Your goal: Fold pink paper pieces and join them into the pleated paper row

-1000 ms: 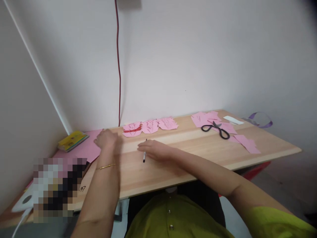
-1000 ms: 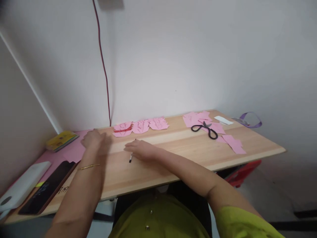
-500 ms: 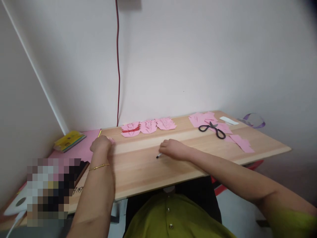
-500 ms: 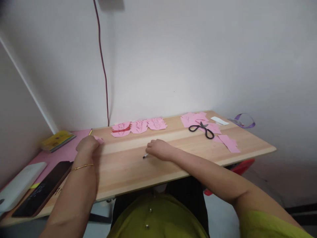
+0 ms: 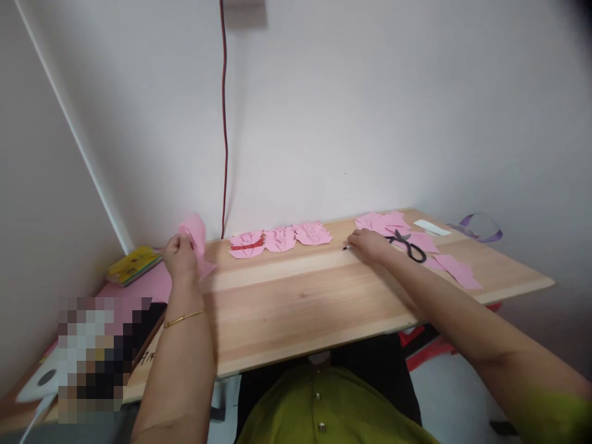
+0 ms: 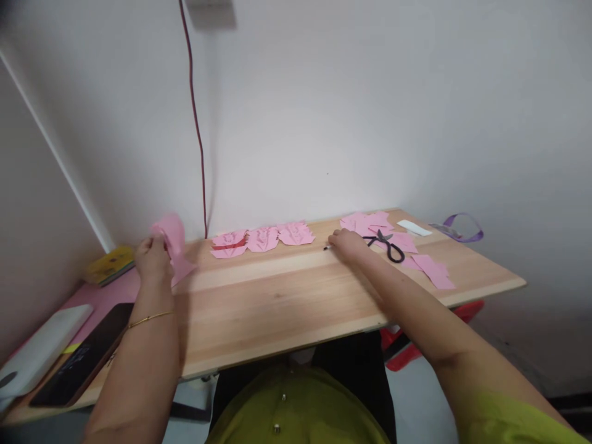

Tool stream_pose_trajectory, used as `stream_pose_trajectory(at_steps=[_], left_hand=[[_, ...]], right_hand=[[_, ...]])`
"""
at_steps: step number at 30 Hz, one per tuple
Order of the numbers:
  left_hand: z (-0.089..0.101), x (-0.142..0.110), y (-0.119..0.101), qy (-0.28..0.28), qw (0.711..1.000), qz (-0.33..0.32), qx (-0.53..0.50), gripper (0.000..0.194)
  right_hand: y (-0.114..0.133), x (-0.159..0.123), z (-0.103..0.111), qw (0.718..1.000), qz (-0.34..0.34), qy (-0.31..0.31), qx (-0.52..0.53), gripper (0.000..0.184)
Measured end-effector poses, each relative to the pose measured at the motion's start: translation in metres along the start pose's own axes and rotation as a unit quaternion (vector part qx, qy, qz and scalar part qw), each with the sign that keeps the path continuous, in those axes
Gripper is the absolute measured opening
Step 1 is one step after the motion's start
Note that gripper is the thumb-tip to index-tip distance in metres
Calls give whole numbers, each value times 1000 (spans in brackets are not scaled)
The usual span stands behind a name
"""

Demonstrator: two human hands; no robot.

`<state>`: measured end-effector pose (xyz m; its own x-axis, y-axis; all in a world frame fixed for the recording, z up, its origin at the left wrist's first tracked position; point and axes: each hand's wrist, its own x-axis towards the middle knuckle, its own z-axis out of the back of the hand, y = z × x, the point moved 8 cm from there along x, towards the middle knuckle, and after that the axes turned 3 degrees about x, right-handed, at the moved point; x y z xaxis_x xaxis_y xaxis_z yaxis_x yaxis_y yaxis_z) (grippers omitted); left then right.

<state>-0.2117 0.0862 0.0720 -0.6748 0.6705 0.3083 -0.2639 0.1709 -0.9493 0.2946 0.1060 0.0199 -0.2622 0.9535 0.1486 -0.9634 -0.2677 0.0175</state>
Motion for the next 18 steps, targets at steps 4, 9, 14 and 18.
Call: stream_pose_trajectory(at_steps=[4,9,14,18], left_hand=[[-45,-21,3,136,951,108,-255,9],[-94,-70,-3,279,873,194,-349,11],[-126,-120,-13,377,829,212,-354,21],[-137,-140,-10,405,830,202,-326,38]], right_hand=[[12,6,20,991,-40,-77,105,21],[95,21,45,896,16,-112,430,31],[169,32,22,785,46,-1,617,37],[166,31,-3,730,1,-16,683,34]])
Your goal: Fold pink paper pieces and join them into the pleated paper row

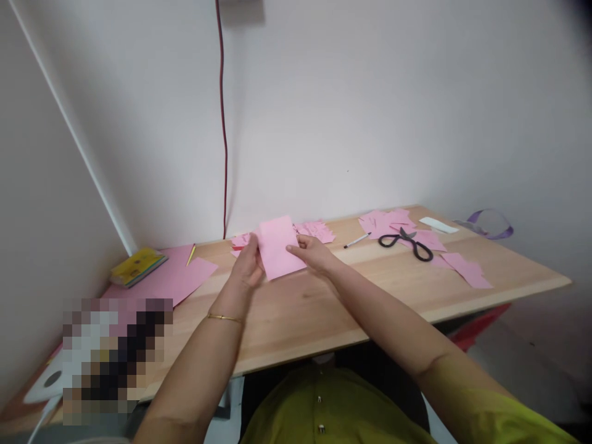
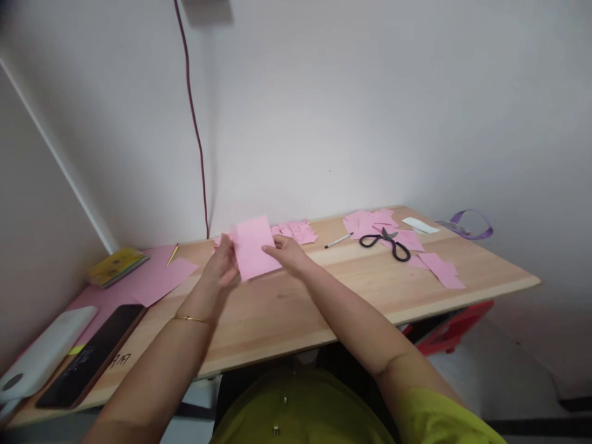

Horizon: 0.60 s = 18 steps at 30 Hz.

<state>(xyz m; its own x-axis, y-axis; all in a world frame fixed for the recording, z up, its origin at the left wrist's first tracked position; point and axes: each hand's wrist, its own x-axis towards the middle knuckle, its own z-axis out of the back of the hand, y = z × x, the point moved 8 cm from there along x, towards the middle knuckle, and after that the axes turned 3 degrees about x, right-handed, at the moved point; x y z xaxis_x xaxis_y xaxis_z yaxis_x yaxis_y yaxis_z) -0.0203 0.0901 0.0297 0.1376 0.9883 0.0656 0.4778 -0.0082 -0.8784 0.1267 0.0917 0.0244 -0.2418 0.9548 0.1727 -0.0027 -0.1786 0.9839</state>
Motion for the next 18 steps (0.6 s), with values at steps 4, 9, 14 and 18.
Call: stream_pose_trajectory(at_steps=[4,9,14,18], left_hand=[[11,3,8,-65,995,-24,70,36],[17,5,8,-87,993,-42,70,31],[14,5,6,-85,995,-52,28,20],[9,6,8,-73,997,-24,-34,14]], right_hand=[[-2,-4,12,998,35,-16,-48,35],[15,-9,17,991,73,-12,-112,37],[24,-11,18,986,95,10,-133,34],[21,-8,19,989,92,36,-106,24]])
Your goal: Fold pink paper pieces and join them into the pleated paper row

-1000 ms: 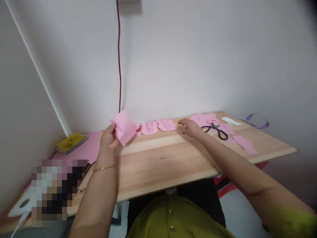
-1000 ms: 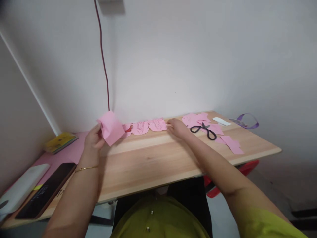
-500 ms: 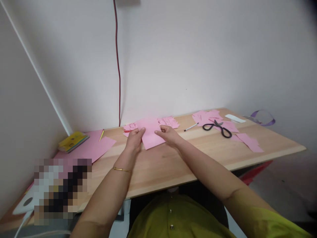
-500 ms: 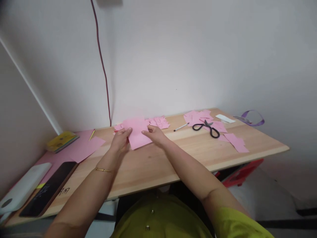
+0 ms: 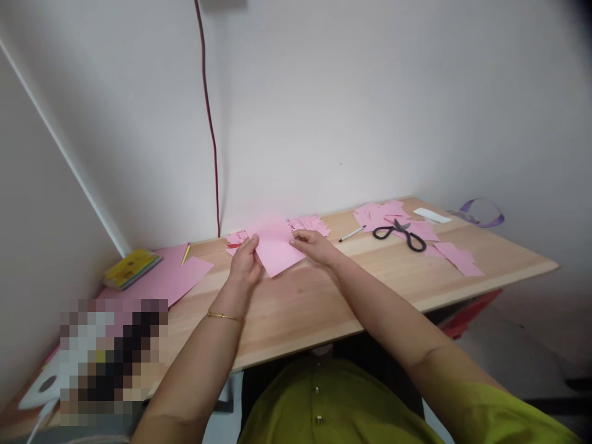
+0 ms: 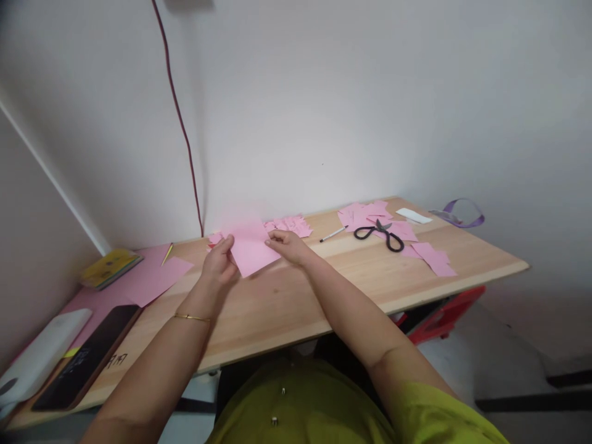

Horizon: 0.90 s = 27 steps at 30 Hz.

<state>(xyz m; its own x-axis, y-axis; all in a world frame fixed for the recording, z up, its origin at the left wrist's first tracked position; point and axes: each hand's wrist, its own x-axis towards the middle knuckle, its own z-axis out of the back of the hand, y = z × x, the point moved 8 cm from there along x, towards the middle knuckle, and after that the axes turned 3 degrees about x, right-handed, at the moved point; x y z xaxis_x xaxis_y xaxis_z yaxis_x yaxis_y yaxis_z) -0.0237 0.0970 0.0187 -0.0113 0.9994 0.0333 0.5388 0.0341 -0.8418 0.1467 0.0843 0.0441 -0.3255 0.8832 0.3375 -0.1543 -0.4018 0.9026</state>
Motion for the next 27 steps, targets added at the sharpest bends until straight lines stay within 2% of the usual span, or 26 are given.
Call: stream_pose_trajectory(at_steps=[2,4,9,12,16,19,23,25,27], left_hand=[[-2,-1,1,4,999,23,-23,17],[-5,-4,0,17,999,33,-32,22],[-20,-13,4,96,994,58,-6,43],[-16,-13,10,68,995,76,-8,44],[-7,-9,7,12,996,71,-42,42],[-1,-6,4,-15,993,77,-87,43],[-1,-6,4,-30,987,93,-129,43],[-4,-8,4,-23,987,94,-130,41],[-8,-11,4,-13,988,99,-122,39]], right_hand=[[-3,2,1,1000,11,-2,17,25],[-5,3,4,999,28,-11,22,34],[-2,2,2,998,60,-2,12,44],[-1,2,5,998,63,-19,11,46],[-1,2,18,993,100,-63,-15,35],[3,0,20,989,139,-46,-26,37],[11,-4,6,982,177,6,-65,48],[12,-5,1,978,194,0,-78,40],[9,-4,0,976,200,-20,-87,25]])
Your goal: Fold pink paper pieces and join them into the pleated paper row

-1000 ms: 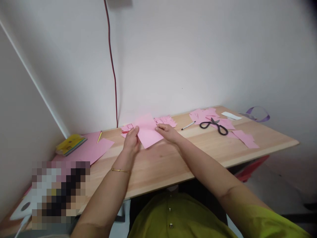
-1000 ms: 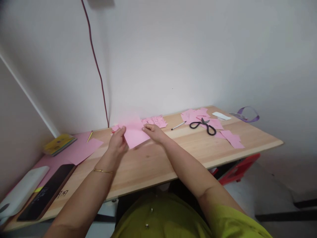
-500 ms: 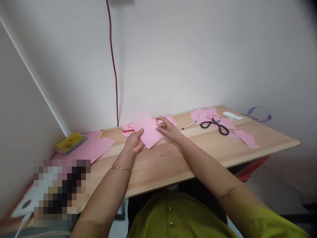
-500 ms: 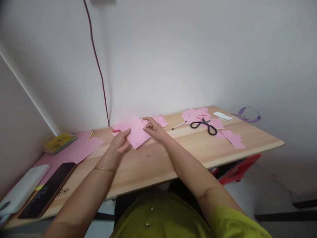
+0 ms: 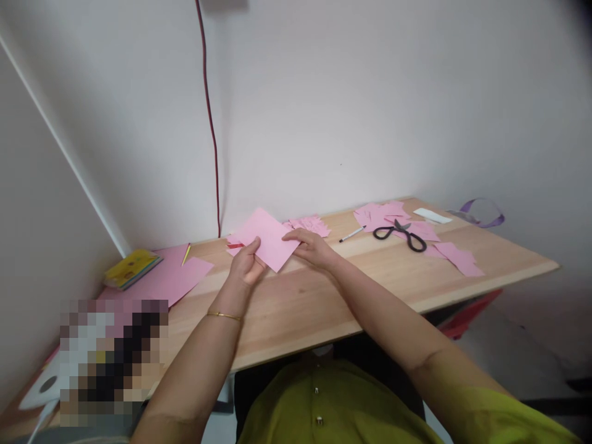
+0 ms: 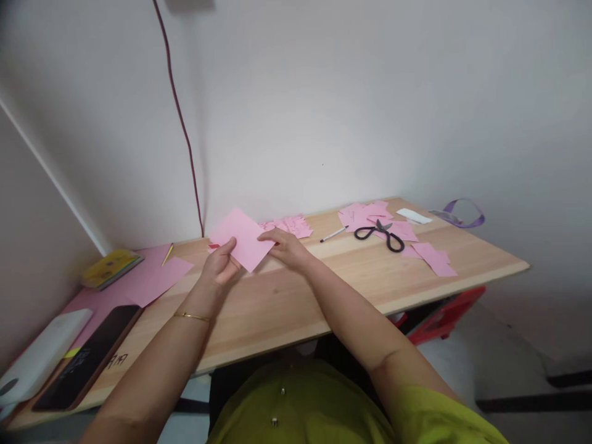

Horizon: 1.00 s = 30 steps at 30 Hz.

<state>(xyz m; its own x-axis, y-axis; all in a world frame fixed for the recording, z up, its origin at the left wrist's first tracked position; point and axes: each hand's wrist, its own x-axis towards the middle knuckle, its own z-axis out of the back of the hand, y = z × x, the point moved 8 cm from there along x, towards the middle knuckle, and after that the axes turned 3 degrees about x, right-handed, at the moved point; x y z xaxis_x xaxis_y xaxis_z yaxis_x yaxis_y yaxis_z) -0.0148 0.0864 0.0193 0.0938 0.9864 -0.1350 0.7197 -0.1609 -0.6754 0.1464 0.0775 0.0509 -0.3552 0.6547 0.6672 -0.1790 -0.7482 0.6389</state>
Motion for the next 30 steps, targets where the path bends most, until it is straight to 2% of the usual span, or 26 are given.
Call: stream_pose_trajectory(at_steps=[3,7,10,12,16,18,24,30], left_hand=[[-6,-4,2,25,1000,5,16,39],[-15,-8,1,70,997,5,16,38],[-16,-8,-1,69,998,-3,9,37],[-14,-7,-4,54,999,-6,6,37],[-7,-3,-10,11,1000,-27,-2,38],[-6,-3,-11,8,999,-30,-5,39],[-16,-7,-4,55,998,-10,8,41],[-21,-11,0,94,995,11,20,40]], right_hand=[[-7,0,2,999,-11,-33,-4,14],[-9,0,8,996,-24,-80,14,15],[-5,1,11,995,-19,-98,13,16],[0,1,11,996,-6,-89,3,17],[10,1,5,999,20,-33,-16,21],[13,0,3,999,24,-27,-32,26],[12,-1,-2,998,13,-13,-57,15],[4,1,8,997,-36,-72,17,24]])
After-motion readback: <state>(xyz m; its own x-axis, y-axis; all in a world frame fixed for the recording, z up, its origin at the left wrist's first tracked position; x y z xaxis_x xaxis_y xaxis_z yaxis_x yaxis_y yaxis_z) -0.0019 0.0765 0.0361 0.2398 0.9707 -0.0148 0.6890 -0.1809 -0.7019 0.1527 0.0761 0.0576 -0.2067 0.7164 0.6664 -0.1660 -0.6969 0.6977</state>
